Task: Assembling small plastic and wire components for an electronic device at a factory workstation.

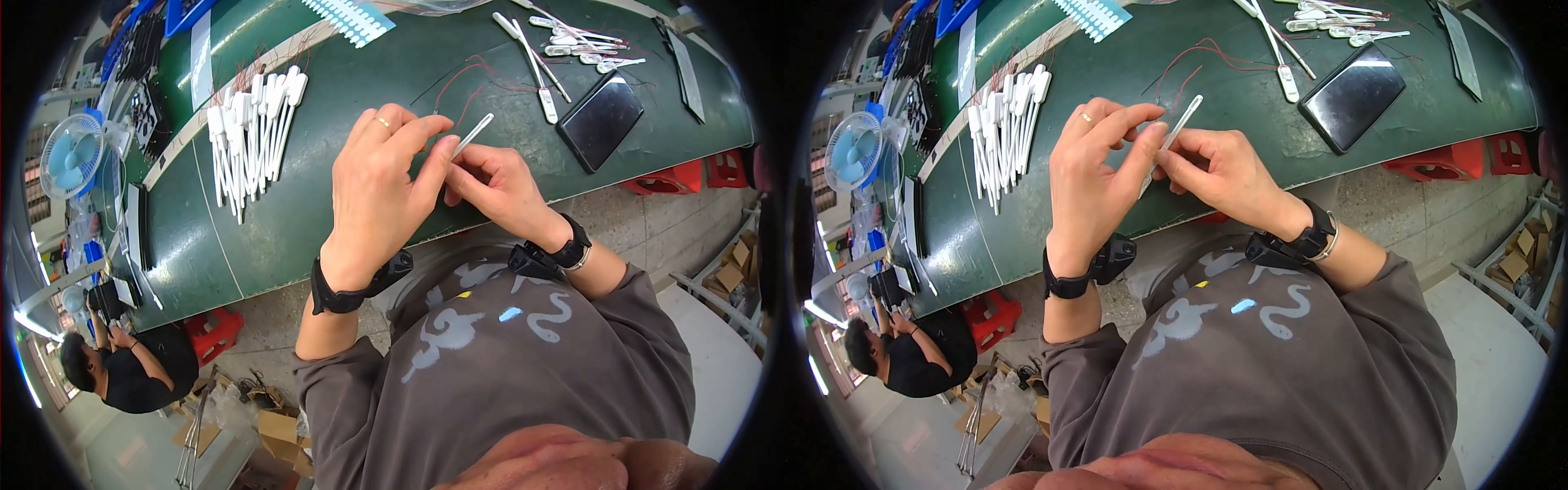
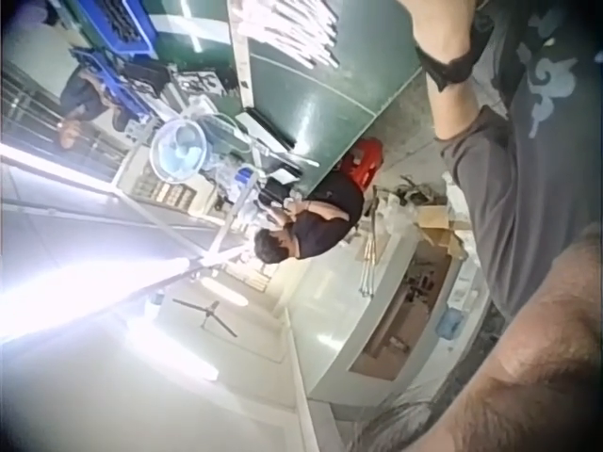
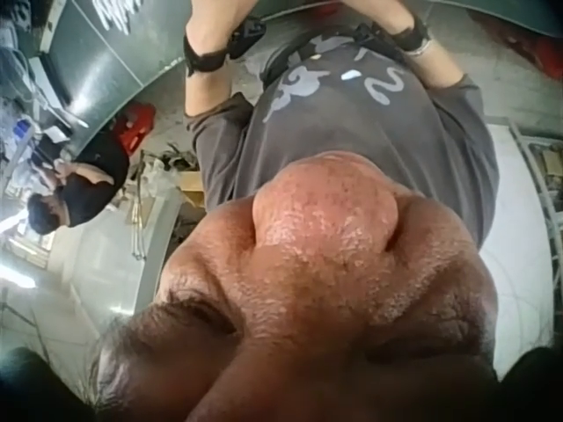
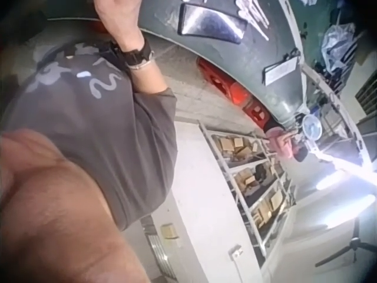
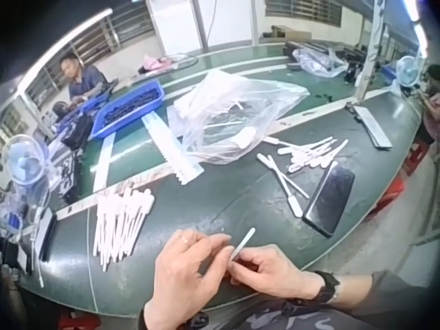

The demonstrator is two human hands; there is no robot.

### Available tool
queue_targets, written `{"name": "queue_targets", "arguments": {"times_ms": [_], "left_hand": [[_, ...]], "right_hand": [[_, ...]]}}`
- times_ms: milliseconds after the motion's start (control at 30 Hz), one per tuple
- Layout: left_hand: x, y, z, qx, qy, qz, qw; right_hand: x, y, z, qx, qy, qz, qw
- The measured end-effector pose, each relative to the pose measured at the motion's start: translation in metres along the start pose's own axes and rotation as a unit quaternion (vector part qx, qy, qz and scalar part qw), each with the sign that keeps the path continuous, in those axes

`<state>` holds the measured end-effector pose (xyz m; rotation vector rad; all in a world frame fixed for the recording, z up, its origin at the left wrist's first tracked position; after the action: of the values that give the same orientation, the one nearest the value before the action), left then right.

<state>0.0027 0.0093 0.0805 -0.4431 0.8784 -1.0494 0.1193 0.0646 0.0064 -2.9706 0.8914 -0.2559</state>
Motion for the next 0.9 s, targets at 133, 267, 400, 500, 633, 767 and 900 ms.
{"name": "queue_targets", "arguments": {"times_ms": [133, 267, 400, 500, 633, 767, 900], "left_hand": [[-0.017, 0.015, -0.007, 0.013, -0.058, -0.145, 0.988], [-0.013, 0.021, -0.015, 0.135, -0.103, -0.167, 0.971], [0.001, 0.006, -0.020, 0.132, -0.122, -0.037, 0.983], [0.025, -0.007, -0.027, 0.176, -0.153, 0.023, 0.972], [0.061, -0.020, -0.046, 0.213, -0.217, 0.089, 0.949], [0.081, -0.024, -0.060, 0.212, -0.249, 0.122, 0.937], [0.091, -0.021, -0.066, 0.195, -0.255, 0.132, 0.938]], "right_hand": [[0.002, -0.002, 0.000, -0.016, -0.032, 0.031, 0.999], [0.003, 0.000, 0.005, -0.035, -0.039, 0.036, 0.998], [0.001, -0.002, 0.011, -0.066, -0.009, 0.040, 0.997], [-0.001, -0.006, 0.018, -0.122, -0.010, 0.061, 0.991], [-0.005, -0.007, 0.021, -0.146, -0.011, 0.081, 0.986], [-0.009, -0.005, 0.018, -0.141, -0.019, 0.093, 0.985], [-0.010, -0.004, 0.017, -0.155, -0.023, 0.099, 0.983]]}}
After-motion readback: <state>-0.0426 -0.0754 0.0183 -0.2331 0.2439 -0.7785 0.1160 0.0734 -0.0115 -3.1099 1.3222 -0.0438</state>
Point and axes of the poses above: each hand's wrist, its own x-axis away from the middle knuckle, its own y-axis out of the palm, z = x × y, the point moved 7 cm from there along -x, towards the middle knuckle
